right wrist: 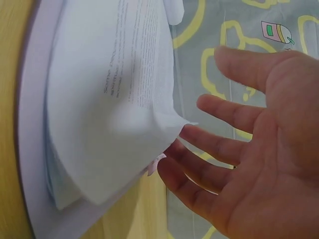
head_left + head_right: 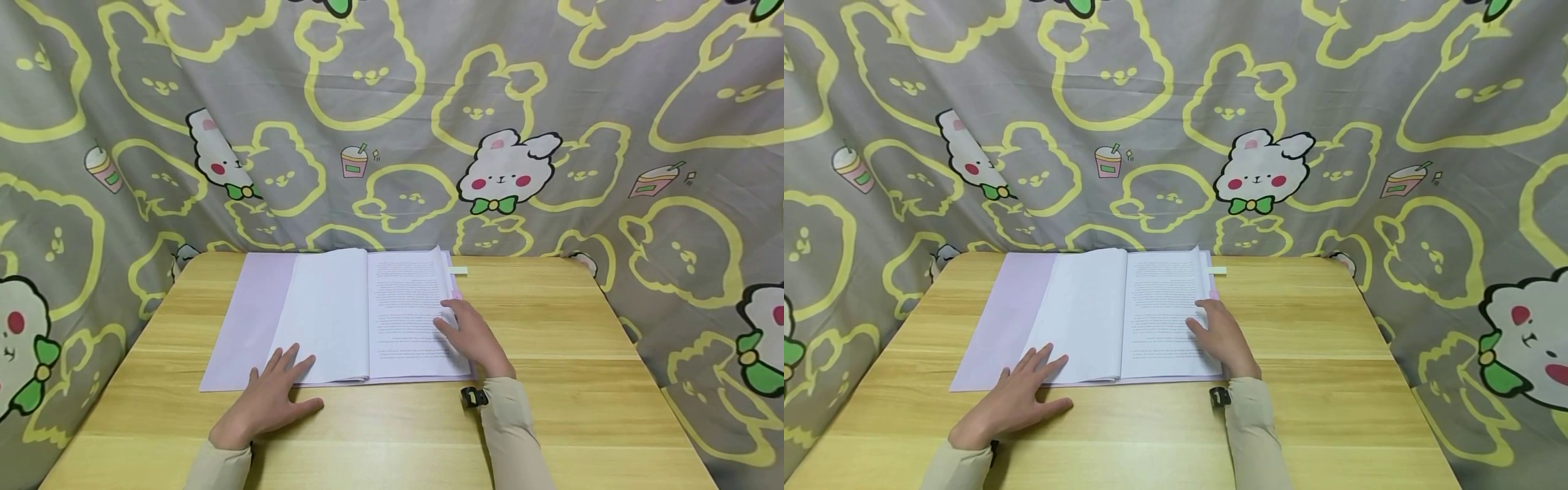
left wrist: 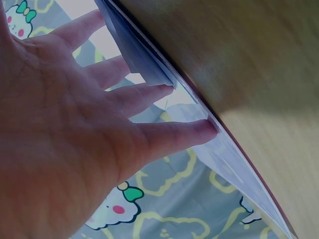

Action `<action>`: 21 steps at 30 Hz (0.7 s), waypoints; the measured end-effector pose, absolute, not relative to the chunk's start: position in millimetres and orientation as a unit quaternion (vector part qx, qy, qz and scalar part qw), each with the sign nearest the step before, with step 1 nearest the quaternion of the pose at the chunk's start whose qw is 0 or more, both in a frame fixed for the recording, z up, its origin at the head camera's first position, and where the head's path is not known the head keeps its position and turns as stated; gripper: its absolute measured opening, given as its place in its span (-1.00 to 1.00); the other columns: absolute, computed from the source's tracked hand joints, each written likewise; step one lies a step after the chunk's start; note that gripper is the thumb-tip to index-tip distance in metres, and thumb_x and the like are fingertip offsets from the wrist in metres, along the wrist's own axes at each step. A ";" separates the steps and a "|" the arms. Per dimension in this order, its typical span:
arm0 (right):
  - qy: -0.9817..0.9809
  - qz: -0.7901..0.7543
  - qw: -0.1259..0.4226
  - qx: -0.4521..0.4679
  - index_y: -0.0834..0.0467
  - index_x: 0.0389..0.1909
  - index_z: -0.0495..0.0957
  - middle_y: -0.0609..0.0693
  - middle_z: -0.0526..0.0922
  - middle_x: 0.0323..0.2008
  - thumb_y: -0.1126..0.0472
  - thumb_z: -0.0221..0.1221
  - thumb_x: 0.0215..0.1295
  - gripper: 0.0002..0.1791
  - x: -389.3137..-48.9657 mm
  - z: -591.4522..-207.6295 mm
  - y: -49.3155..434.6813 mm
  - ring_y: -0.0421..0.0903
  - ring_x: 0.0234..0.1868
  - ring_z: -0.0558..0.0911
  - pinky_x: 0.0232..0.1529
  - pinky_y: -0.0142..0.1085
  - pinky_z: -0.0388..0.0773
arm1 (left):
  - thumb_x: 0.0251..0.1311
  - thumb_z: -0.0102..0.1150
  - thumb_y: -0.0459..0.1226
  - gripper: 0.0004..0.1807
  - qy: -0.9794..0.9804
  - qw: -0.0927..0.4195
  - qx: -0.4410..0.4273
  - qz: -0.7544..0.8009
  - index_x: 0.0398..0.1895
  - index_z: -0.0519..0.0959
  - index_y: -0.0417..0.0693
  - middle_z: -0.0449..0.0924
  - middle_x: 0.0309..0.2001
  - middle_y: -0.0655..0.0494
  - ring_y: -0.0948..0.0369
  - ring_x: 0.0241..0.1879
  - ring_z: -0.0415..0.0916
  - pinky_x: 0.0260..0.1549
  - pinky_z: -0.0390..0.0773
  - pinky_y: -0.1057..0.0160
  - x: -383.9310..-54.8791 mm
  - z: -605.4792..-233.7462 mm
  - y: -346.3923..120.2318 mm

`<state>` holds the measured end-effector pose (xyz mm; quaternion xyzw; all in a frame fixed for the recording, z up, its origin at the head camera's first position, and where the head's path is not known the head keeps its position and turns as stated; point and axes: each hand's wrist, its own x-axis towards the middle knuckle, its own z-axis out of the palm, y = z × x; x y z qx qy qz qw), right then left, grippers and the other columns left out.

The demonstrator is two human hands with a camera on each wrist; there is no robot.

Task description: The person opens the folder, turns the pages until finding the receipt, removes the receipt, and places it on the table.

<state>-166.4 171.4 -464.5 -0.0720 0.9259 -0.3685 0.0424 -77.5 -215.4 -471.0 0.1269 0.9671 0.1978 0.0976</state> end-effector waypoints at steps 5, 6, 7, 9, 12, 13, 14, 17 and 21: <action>0.922 -0.378 0.032 -0.077 0.28 0.42 0.38 0.31 0.40 0.41 0.09 0.07 0.56 -0.46 -165.9 -462.4 168.3 0.28 0.32 0.50 0.31 0.18 0.42 | 0.15 0.29 0.31 -0.07 0.967 0.096 0.129 0.198 0.49 0.41 0.02 0.13 0.56 -0.27 -0.37 0.53 -0.01 0.16 -0.01 -0.71 -77.4 -470.8 -215.5; 0.920 -0.382 0.034 -0.074 0.26 0.42 0.38 0.30 0.41 0.41 0.09 0.07 0.56 -0.47 -166.0 -461.9 167.4 0.27 0.30 0.53 0.30 0.17 0.45 | 0.15 0.29 0.31 -0.07 0.967 0.095 0.128 0.198 0.49 0.41 0.02 0.13 0.56 -0.27 -0.37 0.53 -0.02 0.16 -0.01 -0.71 -77.5 -470.9 -215.5; 0.919 -0.385 0.035 -0.071 0.25 0.42 0.39 0.29 0.42 0.40 0.10 0.07 0.56 -0.47 -166.1 -461.6 166.5 0.25 0.28 0.55 0.28 0.16 0.46 | 0.15 0.29 0.31 -0.07 0.967 0.095 0.128 0.199 0.49 0.41 0.02 0.13 0.56 -0.26 -0.37 0.54 -0.02 0.17 -0.01 -0.71 -77.8 -471.1 -215.6; 0.918 -0.389 0.039 -0.069 0.24 0.42 0.39 0.28 0.45 0.38 0.11 0.06 0.57 -0.48 -166.2 -460.9 164.6 0.23 0.27 0.56 0.27 0.15 0.47 | 0.15 0.29 0.31 -0.08 0.967 0.092 0.130 0.198 0.48 0.41 0.01 0.13 0.56 -0.27 -0.37 0.53 -0.01 0.16 0.00 -0.71 -78.0 -471.5 -215.4; 0.915 -0.395 0.045 -0.064 0.22 0.43 0.39 0.27 0.49 0.35 0.11 0.05 0.57 -0.49 -166.2 -460.0 161.7 0.21 0.26 0.58 0.26 0.14 0.49 | 0.15 0.30 0.30 -0.07 0.967 0.091 0.130 0.200 0.48 0.42 0.01 0.13 0.56 -0.27 -0.38 0.53 -0.01 0.16 -0.01 -0.71 -77.9 -471.8 -215.5; 0.915 -0.395 0.046 -0.064 0.22 0.43 0.39 0.27 0.50 0.34 0.11 0.05 0.57 -0.49 -166.2 -459.9 160.8 0.20 0.25 0.58 0.26 0.13 0.49 | 0.15 0.29 0.31 -0.07 0.967 0.091 0.130 0.200 0.48 0.41 0.01 0.13 0.56 -0.27 -0.38 0.53 -0.01 0.16 -0.01 -0.72 -77.9 -471.8 -215.5; 0.914 -0.397 0.047 -0.064 0.22 0.43 0.39 0.26 0.51 0.33 0.12 0.06 0.57 -0.49 -166.2 -459.9 159.9 0.19 0.25 0.58 0.25 0.13 0.50 | 0.15 0.29 0.31 -0.07 0.967 0.092 0.130 0.201 0.48 0.41 0.01 0.13 0.56 -0.27 -0.38 0.53 -0.01 0.16 -0.01 -0.72 -77.7 -471.7 -215.5; 0.913 -0.399 0.047 -0.065 0.21 0.44 0.39 0.24 0.51 0.34 0.11 0.10 0.54 -0.47 -166.4 -460.4 157.9 0.17 0.24 0.58 0.23 0.11 0.51 | 0.15 0.29 0.31 -0.07 0.966 0.092 0.131 0.202 0.48 0.41 0.00 0.13 0.56 -0.27 -0.38 0.53 -0.02 0.15 -0.01 -0.72 -77.6 -471.8 -215.9; 0.912 -0.401 0.043 -0.076 0.24 0.43 0.39 0.23 0.48 0.36 0.12 0.20 0.47 -0.42 -165.9 -460.7 155.5 0.16 0.24 0.58 0.25 0.10 0.50 | 0.14 0.30 0.31 -0.06 0.967 0.091 0.132 0.200 0.48 0.41 -0.01 0.13 0.56 -0.28 -0.38 0.53 -0.01 0.15 0.00 -0.72 -77.7 -471.4 -216.0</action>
